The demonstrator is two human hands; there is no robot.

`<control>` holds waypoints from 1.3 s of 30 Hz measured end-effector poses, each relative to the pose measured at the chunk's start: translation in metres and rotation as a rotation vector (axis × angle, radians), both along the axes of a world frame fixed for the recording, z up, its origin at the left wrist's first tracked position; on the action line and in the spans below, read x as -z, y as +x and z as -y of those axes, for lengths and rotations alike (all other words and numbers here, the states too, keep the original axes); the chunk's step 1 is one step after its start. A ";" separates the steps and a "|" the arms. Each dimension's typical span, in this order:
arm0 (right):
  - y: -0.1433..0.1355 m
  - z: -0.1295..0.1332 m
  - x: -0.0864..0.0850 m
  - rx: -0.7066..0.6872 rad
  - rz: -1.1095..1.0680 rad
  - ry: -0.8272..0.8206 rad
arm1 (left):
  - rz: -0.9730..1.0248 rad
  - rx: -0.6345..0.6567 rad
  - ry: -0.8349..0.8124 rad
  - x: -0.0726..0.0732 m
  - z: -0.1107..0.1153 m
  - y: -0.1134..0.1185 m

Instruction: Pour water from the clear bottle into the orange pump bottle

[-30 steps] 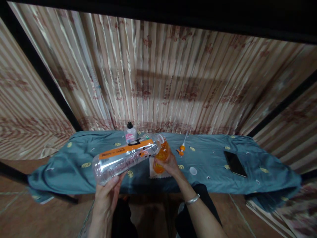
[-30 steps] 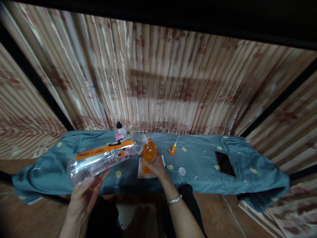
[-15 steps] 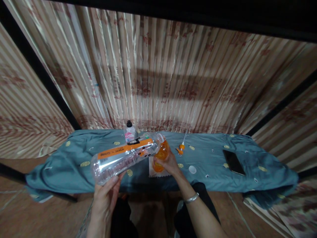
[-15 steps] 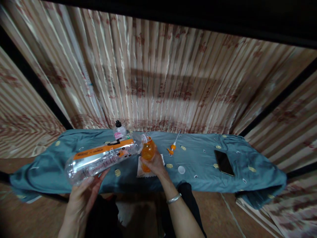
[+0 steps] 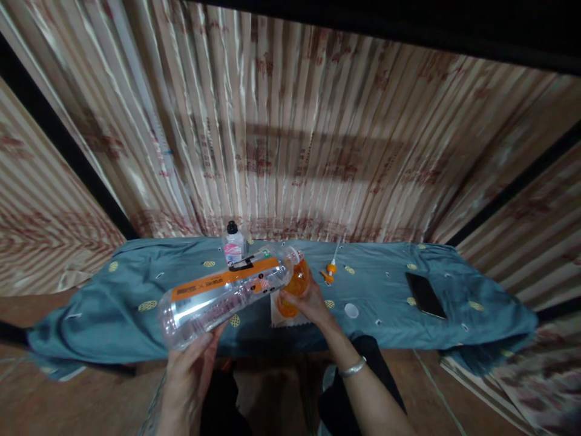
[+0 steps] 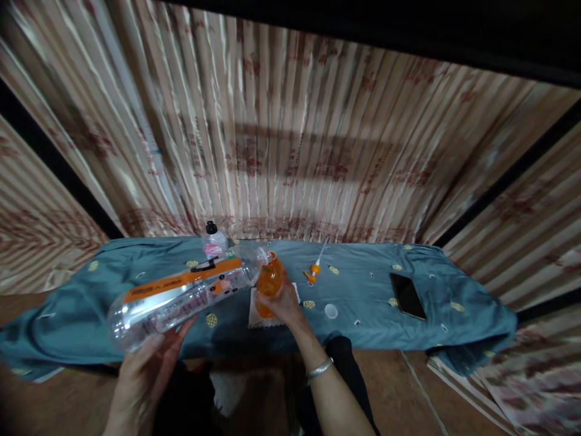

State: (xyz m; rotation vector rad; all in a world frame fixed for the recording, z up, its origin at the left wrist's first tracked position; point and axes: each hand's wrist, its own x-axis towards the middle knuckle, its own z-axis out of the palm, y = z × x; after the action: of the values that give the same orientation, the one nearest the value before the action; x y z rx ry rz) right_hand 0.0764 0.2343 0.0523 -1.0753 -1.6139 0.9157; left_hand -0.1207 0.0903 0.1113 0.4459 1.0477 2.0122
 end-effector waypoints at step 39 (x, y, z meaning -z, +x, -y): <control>-0.001 0.001 0.000 -0.017 -0.044 -0.052 | -0.013 0.009 -0.042 0.011 0.000 -0.010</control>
State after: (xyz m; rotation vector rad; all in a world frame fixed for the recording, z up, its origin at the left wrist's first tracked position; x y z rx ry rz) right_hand 0.0750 0.2329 0.0522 -1.0719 -1.5728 0.9903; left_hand -0.1306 0.0899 0.1001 0.4416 1.0917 1.9782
